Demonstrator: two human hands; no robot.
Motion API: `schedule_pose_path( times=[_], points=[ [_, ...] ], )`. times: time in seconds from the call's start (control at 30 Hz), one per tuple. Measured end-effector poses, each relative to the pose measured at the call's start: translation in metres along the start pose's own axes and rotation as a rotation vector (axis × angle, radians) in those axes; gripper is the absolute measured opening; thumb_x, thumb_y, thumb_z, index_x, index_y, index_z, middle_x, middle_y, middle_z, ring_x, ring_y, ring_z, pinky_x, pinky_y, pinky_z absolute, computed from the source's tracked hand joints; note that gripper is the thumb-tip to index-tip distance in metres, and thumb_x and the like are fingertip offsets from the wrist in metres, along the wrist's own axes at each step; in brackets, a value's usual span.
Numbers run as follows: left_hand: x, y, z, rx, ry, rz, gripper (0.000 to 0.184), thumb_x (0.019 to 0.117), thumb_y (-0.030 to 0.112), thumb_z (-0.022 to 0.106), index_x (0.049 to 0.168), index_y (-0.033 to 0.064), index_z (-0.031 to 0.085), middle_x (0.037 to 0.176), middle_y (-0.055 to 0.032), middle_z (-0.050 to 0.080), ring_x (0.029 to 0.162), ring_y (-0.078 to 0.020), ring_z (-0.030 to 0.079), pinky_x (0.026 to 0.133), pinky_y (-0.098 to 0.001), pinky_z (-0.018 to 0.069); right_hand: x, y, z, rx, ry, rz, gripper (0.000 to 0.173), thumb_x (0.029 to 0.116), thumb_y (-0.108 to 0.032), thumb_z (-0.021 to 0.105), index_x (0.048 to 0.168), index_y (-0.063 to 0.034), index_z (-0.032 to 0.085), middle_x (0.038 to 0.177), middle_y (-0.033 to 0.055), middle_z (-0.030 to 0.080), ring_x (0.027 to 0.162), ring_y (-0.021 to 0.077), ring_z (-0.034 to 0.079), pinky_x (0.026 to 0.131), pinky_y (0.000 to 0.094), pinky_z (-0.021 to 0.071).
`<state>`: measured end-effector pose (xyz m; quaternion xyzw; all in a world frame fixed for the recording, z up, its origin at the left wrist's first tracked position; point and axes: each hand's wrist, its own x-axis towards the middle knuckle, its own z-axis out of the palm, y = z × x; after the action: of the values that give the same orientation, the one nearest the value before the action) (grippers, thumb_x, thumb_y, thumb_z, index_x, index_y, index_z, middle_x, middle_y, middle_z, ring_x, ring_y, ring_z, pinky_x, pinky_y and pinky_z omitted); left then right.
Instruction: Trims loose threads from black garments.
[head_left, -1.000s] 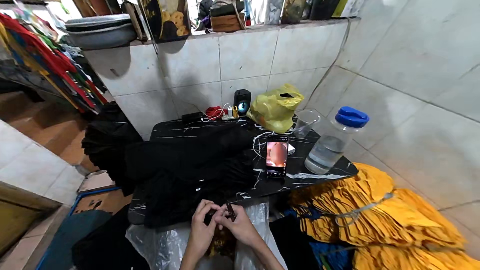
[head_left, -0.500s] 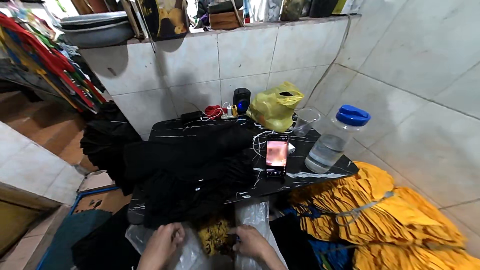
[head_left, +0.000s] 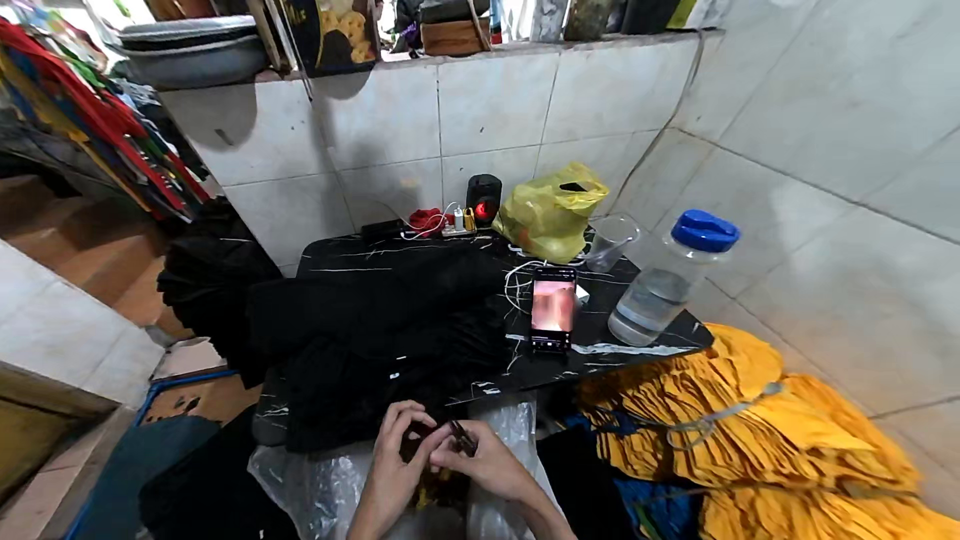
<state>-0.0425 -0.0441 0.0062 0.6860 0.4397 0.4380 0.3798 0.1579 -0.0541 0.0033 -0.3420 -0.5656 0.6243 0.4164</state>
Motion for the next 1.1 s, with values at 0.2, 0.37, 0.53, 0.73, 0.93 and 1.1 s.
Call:
schedule_pose_path(
  times=[0.2, 0.37, 0.53, 0.73, 0.93, 1.1],
  points=[
    [-0.001, -0.007, -0.023, -0.102, -0.005, -0.073, 0.020, 0.1045, 0.019, 0.055, 0.110, 0.0063, 0.070, 0.105, -0.0054, 0.073, 0.094, -0.0186, 0.071, 0.082, -0.0334, 0.0613, -0.006, 0.006, -0.018, -0.064, 0.205, 0.047, 0.011, 0.0959, -0.014, 0.071, 0.098, -0.0040, 0.072, 0.079, -0.0002, 0.072, 0.069, 0.0066, 0.066, 0.066, 0.0234, 0.0543],
    [-0.003, -0.011, -0.047, -0.170, 0.079, -0.089, 0.014, 0.0985, 0.014, 0.064, 0.098, 0.0028, 0.071, 0.093, -0.0082, 0.074, 0.086, -0.0211, 0.072, 0.080, -0.0339, 0.0618, -0.009, 0.019, -0.041, -0.303, 0.188, 0.188, 0.015, 0.0969, -0.021, 0.069, 0.097, -0.0053, 0.069, 0.080, 0.0006, 0.068, 0.069, 0.0085, 0.065, 0.069, 0.0266, 0.0561],
    [0.001, -0.009, -0.049, -0.220, 0.070, -0.064, 0.034, 0.1086, 0.014, 0.042, 0.098, -0.0003, 0.070, 0.095, -0.0118, 0.074, 0.088, -0.0237, 0.072, 0.082, -0.0351, 0.0619, -0.006, 0.025, -0.047, -0.578, 0.021, 0.349, 0.027, 0.1050, -0.029, 0.055, 0.108, -0.0079, 0.073, 0.093, 0.0018, 0.075, 0.090, 0.0134, 0.070, 0.090, 0.0393, 0.0551],
    [0.006, -0.003, -0.040, -0.415, -0.004, -0.108, 0.039, 0.1119, 0.018, 0.031, 0.115, -0.0062, 0.063, 0.107, -0.0224, 0.072, 0.094, -0.0337, 0.073, 0.086, -0.0449, 0.0626, -0.003, 0.022, -0.046, -0.551, 0.137, 0.283, 0.025, 0.1026, -0.033, 0.060, 0.100, -0.0106, 0.072, 0.093, -0.0006, 0.075, 0.088, 0.0094, 0.070, 0.086, 0.0340, 0.0559],
    [0.007, -0.004, -0.039, -0.461, 0.068, -0.181, 0.040, 0.1115, 0.022, 0.033, 0.125, -0.0053, 0.058, 0.124, -0.0238, 0.068, 0.112, -0.0393, 0.069, 0.092, -0.0505, 0.0608, -0.004, 0.022, -0.048, -0.443, 0.283, 0.168, 0.020, 0.0948, -0.024, 0.072, 0.109, -0.0101, 0.070, 0.101, 0.0004, 0.073, 0.095, 0.0092, 0.069, 0.088, 0.0291, 0.0579],
    [0.008, -0.007, -0.037, -0.433, 0.158, -0.193, 0.035, 0.1102, 0.017, 0.034, 0.130, -0.0042, 0.054, 0.132, -0.0220, 0.066, 0.121, -0.0381, 0.066, 0.102, -0.0502, 0.0565, -0.002, 0.013, -0.041, -0.413, 0.361, 0.211, 0.029, 0.1035, -0.034, 0.061, 0.088, -0.0108, 0.068, 0.077, -0.0026, 0.073, 0.072, 0.0090, 0.069, 0.072, 0.0287, 0.0570]
  ],
)
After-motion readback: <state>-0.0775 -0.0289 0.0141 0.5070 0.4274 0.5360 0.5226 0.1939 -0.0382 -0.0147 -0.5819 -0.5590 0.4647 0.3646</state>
